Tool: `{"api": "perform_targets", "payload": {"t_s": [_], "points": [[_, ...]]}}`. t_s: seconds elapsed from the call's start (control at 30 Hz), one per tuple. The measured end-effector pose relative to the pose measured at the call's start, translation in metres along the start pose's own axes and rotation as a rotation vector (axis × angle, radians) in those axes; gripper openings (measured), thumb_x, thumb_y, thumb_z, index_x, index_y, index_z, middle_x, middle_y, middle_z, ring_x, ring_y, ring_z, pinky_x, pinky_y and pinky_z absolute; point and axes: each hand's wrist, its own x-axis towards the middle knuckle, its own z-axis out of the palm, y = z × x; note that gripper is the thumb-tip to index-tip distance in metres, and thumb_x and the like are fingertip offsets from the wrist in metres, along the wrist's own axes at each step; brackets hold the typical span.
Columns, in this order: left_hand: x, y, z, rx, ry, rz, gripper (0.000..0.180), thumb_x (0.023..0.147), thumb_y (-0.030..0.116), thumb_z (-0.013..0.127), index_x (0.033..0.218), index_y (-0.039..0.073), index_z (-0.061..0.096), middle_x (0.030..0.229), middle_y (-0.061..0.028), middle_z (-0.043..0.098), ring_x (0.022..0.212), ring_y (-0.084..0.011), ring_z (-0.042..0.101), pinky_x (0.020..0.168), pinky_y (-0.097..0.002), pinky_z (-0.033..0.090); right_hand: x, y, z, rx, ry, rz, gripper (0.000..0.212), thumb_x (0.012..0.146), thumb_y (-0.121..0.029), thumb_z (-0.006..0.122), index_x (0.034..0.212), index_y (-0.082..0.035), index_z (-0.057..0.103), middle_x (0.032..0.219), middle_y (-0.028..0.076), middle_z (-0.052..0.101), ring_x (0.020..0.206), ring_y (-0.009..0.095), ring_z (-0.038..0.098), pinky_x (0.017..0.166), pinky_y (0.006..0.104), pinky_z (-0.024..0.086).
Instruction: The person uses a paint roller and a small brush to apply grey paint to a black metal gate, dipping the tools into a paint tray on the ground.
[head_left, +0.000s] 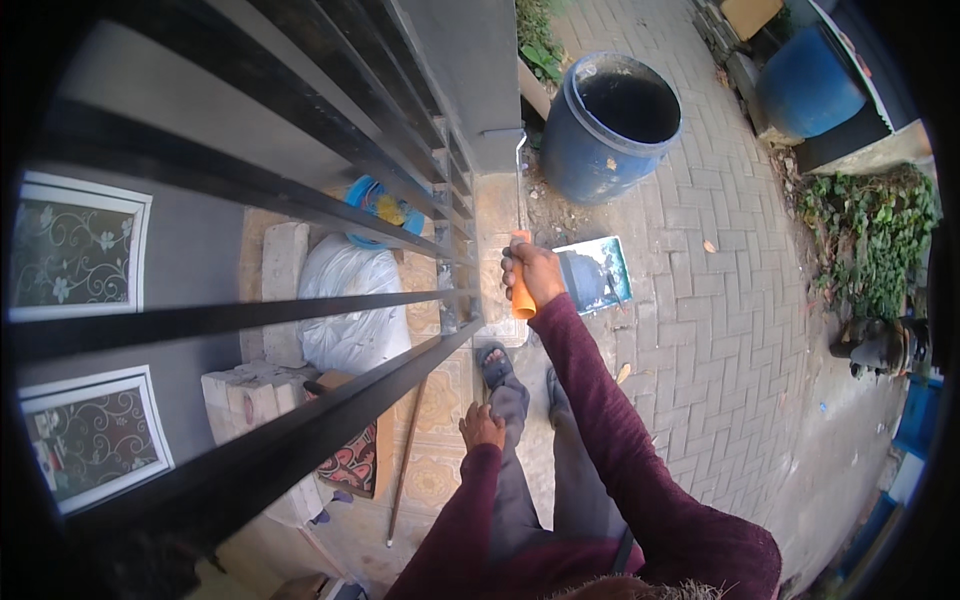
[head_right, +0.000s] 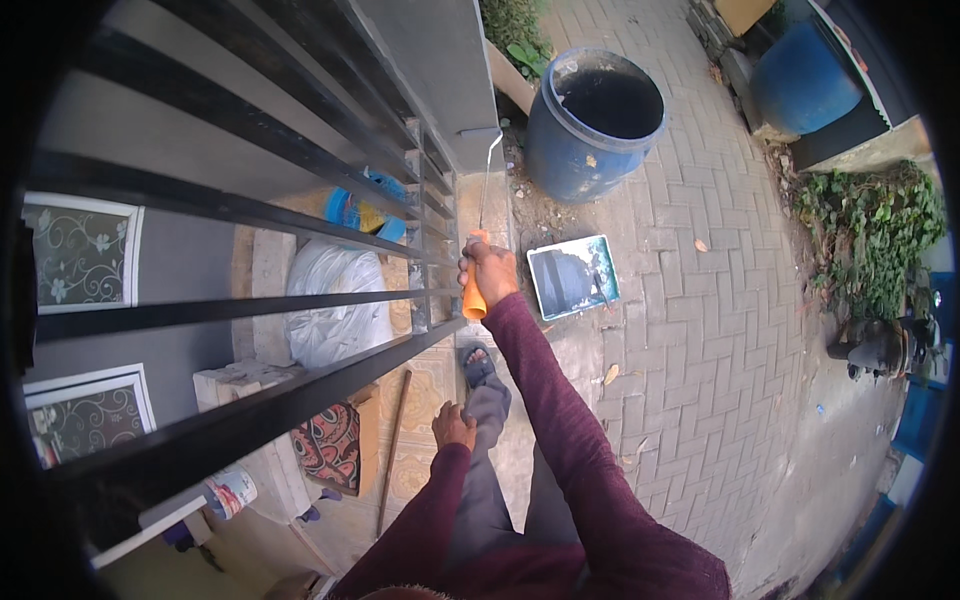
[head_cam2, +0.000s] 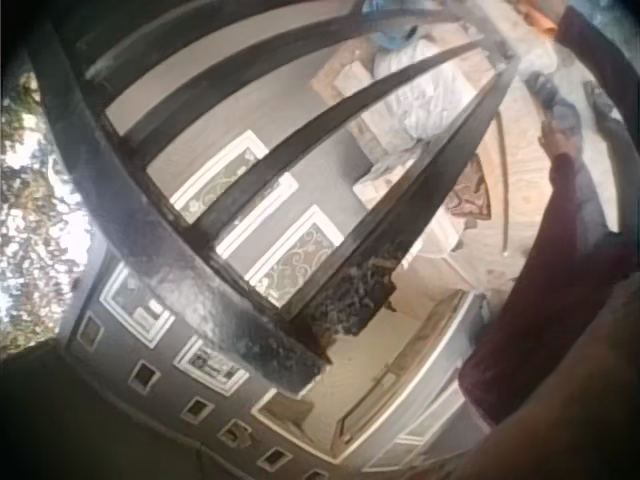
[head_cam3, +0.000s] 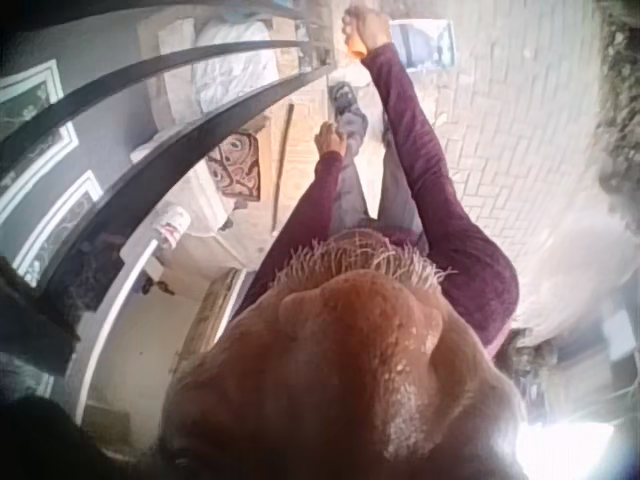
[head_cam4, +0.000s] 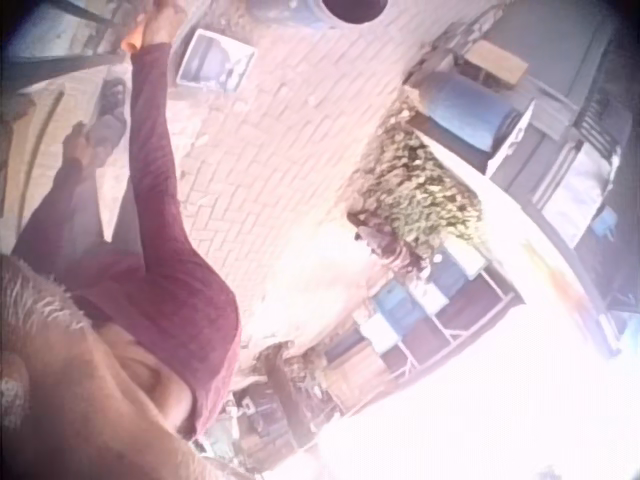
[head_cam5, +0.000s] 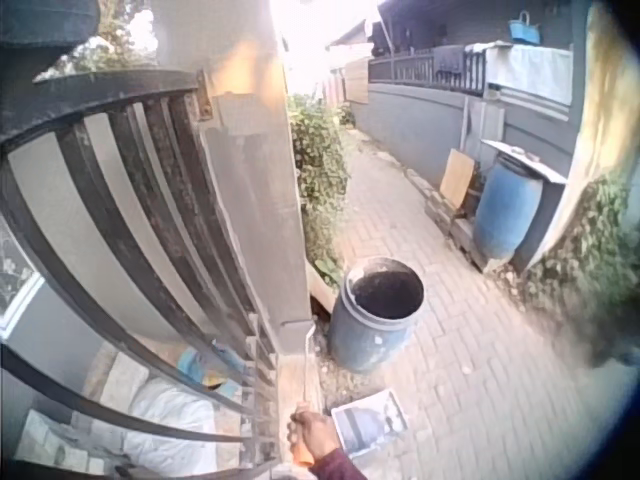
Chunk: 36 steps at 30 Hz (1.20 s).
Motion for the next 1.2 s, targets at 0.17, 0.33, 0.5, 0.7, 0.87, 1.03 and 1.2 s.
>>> {"api": "perform_targets", "payload": {"t_s": [0.17, 0.33, 0.5, 0.7, 0.87, 1.03, 1.2], "points": [[-0.016, -0.005, -0.011, -0.552, 0.201, -0.052, 0.063, 0.078, 0.029, 0.067, 0.13, 0.0, 0.045, 0.134, -0.022, 0.046, 0.125, -0.0348, 0.044, 0.107, -0.0452, 0.032, -0.069, -0.037, 0.023, 0.002, -0.056, -0.046, 0.018, 0.091, -0.021, 0.05, 0.089, -0.004, 0.053, 0.07, 0.002, 0.055, 0.05, 0.011, 0.051, 0.041, 0.0269, 0.043], [-0.014, 0.092, -0.227, -0.92, 0.844, 0.263, 0.086, 0.085, 0.039, 0.063, 0.145, -0.005, 0.02, 0.147, -0.0249, 0.027, 0.138, -0.0346, 0.029, 0.113, -0.0443, 0.021, -0.124, -0.071, 0.041, 0.11, -0.133, -0.095, 0.019, 0.091, -0.022, 0.052, 0.091, -0.003, 0.053, 0.07, 0.003, 0.056, 0.051, 0.012, 0.053, 0.041, 0.0277, 0.044], [-0.001, 0.127, -0.375, -1.184, 0.845, 0.601, 0.066, 0.076, 0.021, 0.072, 0.128, -0.007, 0.041, 0.125, -0.0182, 0.055, 0.106, -0.0225, 0.056, 0.095, -0.0353, 0.042, -0.168, -0.092, 0.068, 0.107, -0.22, -0.156, 0.017, 0.092, -0.023, 0.052, 0.09, -0.006, 0.051, 0.072, 0.003, 0.054, 0.053, 0.011, 0.052, 0.042, 0.0272, 0.044], [0.025, 0.107, -0.378, -1.3, 0.725, 0.559, 0.024, 0.074, 0.017, 0.074, 0.089, 0.003, 0.062, 0.078, -0.0029, 0.063, 0.068, -0.0116, 0.058, 0.066, -0.0274, 0.047, -0.216, -0.106, 0.089, 0.09, -0.299, -0.233, 0.016, 0.093, -0.023, 0.051, 0.087, -0.008, 0.049, 0.073, 0.003, 0.053, 0.053, 0.01, 0.05, 0.043, 0.0266, 0.044], [0.02, 0.103, -0.379, -1.292, 0.724, 0.569, 0.031, 0.073, 0.017, 0.077, 0.094, 0.002, 0.059, 0.078, -0.0051, 0.064, 0.067, -0.012, 0.059, 0.066, -0.027, 0.049, -0.24, -0.076, 0.07, -0.058, -0.317, -0.338, 0.019, 0.095, -0.026, 0.049, 0.089, -0.008, 0.048, 0.073, 0.003, 0.052, 0.049, 0.01, 0.049, 0.042, 0.0254, 0.044], [0.025, 0.091, -0.38, -1.111, 0.664, 0.64, 0.038, 0.072, 0.014, 0.077, 0.1, 0.0, 0.055, 0.08, -0.0083, 0.067, 0.07, -0.0149, 0.066, 0.067, -0.0306, 0.052, -0.221, 0.019, -0.005, -0.116, -0.319, -0.447, 0.033, 0.094, -0.032, 0.052, 0.113, -0.005, 0.049, 0.079, 0.003, 0.054, 0.052, 0.01, 0.051, 0.042, 0.023, 0.043], [0.046, 0.09, -0.36, -1.022, 0.779, 0.804, 0.04, 0.07, 0.012, 0.077, 0.101, 0.001, 0.053, 0.076, -0.0122, 0.066, 0.066, -0.023, 0.068, 0.065, -0.0316, 0.052, -0.15, 0.089, -0.065, -0.207, -0.136, -0.501, 0.037, 0.096, -0.042, 0.051, 0.111, -0.009, 0.05, 0.076, 0.002, 0.052, 0.05, 0.011, 0.049, 0.042, 0.0239, 0.041]]}}
